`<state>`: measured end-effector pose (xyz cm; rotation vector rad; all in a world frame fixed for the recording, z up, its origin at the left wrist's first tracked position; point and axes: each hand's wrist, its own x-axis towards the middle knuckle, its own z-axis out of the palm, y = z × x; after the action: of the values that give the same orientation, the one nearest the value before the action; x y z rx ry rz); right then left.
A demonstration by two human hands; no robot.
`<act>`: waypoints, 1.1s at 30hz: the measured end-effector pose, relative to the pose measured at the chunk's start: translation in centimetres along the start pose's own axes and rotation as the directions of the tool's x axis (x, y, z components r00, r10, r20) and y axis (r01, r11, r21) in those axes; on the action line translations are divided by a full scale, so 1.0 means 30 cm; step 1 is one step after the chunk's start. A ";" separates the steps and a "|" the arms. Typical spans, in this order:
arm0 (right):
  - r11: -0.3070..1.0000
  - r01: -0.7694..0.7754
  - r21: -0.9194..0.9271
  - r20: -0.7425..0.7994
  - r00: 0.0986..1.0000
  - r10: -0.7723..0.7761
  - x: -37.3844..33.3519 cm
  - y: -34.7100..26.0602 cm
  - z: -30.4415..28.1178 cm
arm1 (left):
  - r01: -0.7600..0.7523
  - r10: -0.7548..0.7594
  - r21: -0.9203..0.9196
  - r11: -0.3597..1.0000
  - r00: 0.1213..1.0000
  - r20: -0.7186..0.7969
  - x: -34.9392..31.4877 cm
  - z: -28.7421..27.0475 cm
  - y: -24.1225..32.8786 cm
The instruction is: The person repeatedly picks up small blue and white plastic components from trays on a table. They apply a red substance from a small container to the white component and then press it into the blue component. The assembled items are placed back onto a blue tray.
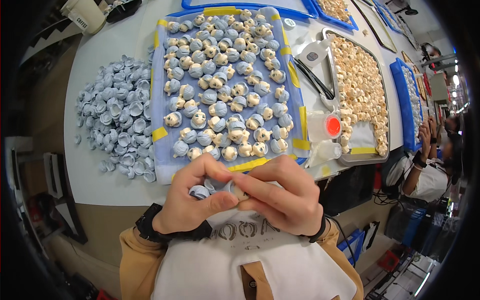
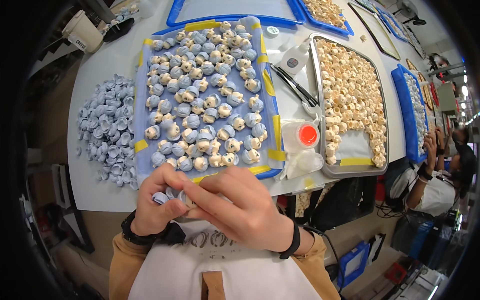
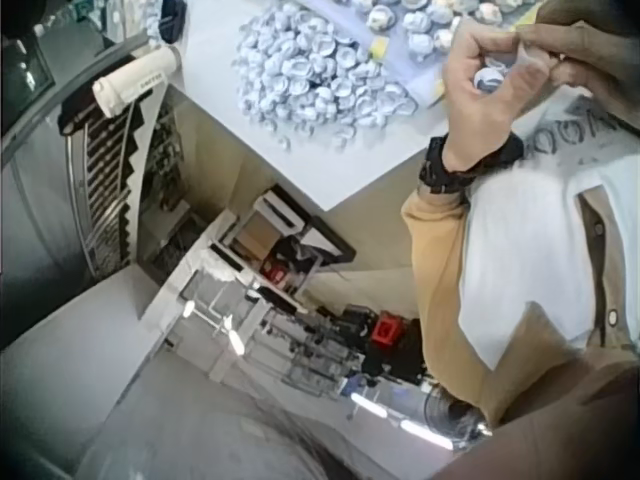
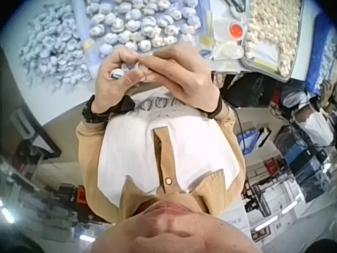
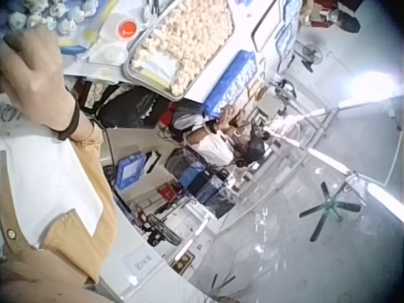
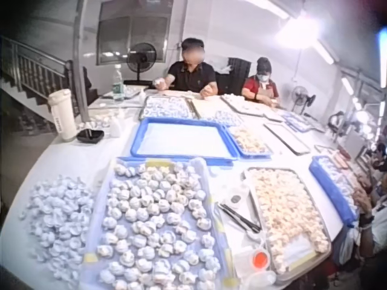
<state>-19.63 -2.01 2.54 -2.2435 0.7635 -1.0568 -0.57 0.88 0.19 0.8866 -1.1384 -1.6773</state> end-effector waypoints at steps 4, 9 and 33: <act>0.973 -0.043 -0.226 -0.102 0.995 0.020 0.002 -0.024 0.060 | 0.114 -0.116 -0.130 0.985 0.993 -0.007 -0.006 0.012 0.014; 0.953 0.065 -0.297 0.037 0.998 -0.057 -0.002 0.005 0.059 | 0.309 -0.303 -0.058 0.949 0.948 0.096 -0.020 -0.019 0.044; 0.899 0.060 -0.435 -0.343 0.911 -0.228 -0.170 -0.066 -0.294 | 0.297 -0.303 -0.174 0.939 0.953 -0.007 -0.049 -0.014 0.150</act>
<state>-28.94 0.85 6.14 -2.5075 1.0834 -1.5697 1.56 1.34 4.41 1.0126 -0.8509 -1.9672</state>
